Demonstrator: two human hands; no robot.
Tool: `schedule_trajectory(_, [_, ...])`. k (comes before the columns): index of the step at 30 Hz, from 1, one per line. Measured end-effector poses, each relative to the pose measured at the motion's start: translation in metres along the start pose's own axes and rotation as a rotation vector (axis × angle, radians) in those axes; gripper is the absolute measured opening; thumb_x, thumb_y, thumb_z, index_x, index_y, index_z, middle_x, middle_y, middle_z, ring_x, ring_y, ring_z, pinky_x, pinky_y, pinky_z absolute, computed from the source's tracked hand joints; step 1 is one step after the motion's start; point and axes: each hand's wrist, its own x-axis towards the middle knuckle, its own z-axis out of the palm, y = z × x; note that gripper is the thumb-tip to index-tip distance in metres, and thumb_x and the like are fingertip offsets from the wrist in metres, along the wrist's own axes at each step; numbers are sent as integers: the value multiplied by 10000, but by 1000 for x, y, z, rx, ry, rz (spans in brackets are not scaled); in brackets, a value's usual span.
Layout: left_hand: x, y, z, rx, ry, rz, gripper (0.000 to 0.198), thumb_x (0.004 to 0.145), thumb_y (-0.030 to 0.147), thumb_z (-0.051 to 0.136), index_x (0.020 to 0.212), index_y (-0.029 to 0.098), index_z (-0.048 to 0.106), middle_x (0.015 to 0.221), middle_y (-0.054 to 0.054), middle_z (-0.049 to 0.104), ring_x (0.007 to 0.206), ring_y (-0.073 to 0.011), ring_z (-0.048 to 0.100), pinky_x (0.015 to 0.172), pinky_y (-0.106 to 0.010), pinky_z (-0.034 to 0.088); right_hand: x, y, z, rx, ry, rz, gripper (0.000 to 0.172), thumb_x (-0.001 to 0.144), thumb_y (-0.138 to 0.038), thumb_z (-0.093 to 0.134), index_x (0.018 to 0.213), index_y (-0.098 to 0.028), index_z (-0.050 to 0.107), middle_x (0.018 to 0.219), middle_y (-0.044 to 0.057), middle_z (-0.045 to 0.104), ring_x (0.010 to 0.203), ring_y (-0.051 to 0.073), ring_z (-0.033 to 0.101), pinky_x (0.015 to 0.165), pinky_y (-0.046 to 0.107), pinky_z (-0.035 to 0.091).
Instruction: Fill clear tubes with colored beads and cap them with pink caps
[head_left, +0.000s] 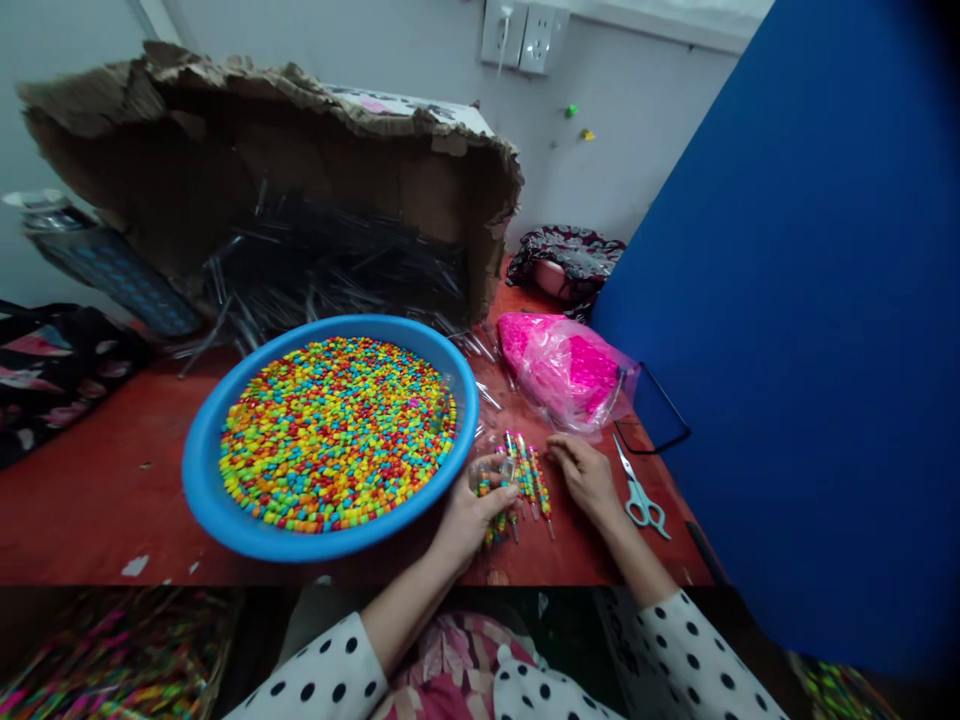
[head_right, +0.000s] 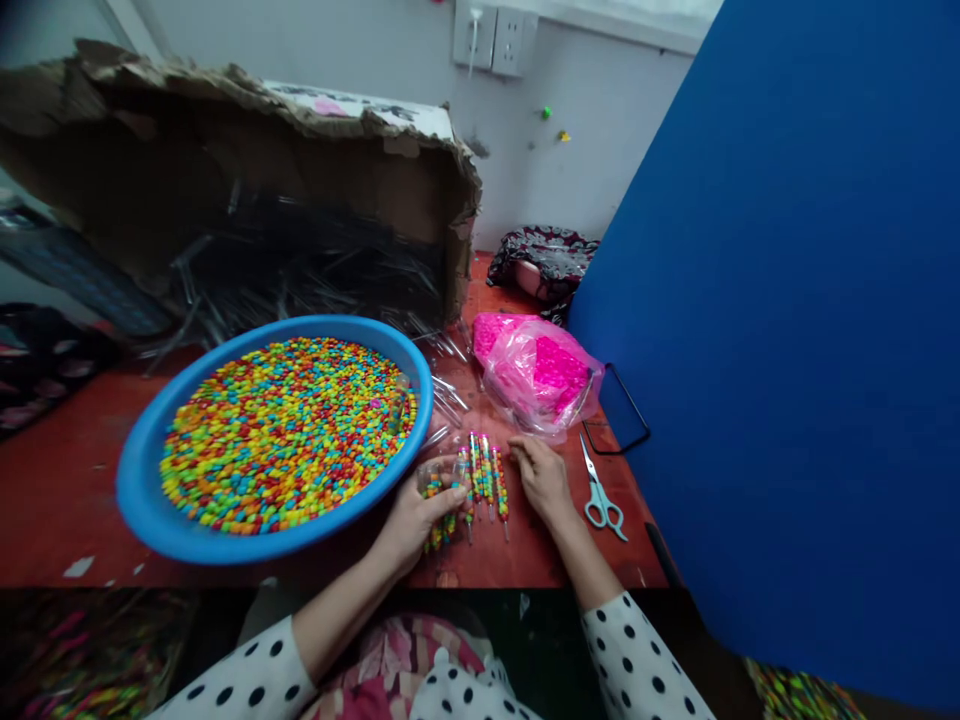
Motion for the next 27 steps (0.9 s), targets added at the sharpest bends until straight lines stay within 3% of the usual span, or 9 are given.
schedule_trajectory(3, [1, -1, 1, 40, 21, 4, 375, 636, 301, 733, 903, 159, 510, 753, 20, 564, 609, -129, 615, 607, -264, 487, -3, -15, 0, 449, -26, 254, 230, 713, -366, 677, 875, -204, 652, 773, 28, 682, 712, 190, 664, 705, 339, 529])
schedule_trajectory(6, [0, 0, 4, 77, 30, 13, 358, 636, 298, 731, 869, 160, 498, 728, 23, 577, 603, -129, 618, 602, -252, 483, -7, -38, -1, 620, -67, 328, 277, 602, -313, 778, 835, -203, 674, 756, 13, 696, 724, 184, 669, 698, 309, 529])
schedule_trajectory(12, [-4, -3, 6, 209, -32, 72, 315, 653, 283, 715, 877, 156, 533, 696, 14, 608, 602, -131, 606, 612, -258, 486, -12, -72, 1, 447, -43, 188, 190, 685, -332, 720, 826, -205, 725, 751, 19, 710, 670, 156, 645, 647, 270, 520])
schedule_trajectory(20, [-5, 2, 6, 287, -28, 105, 279, 650, 274, 700, 851, 152, 552, 671, 21, 588, 576, -122, 554, 584, -256, 470, -16, -74, 6, 431, -106, 192, 216, 712, -362, 689, 840, -195, 740, 741, 33, 718, 634, 159, 639, 612, 271, 520])
schedule_trajectory(27, [-8, 9, 8, 443, 26, 203, 229, 640, 248, 701, 811, 146, 588, 658, 33, 559, 586, -96, 471, 578, -219, 397, -18, -82, 7, 364, -53, 178, 217, 729, -366, 677, 829, -181, 733, 678, 22, 703, 590, 151, 631, 583, 259, 520])
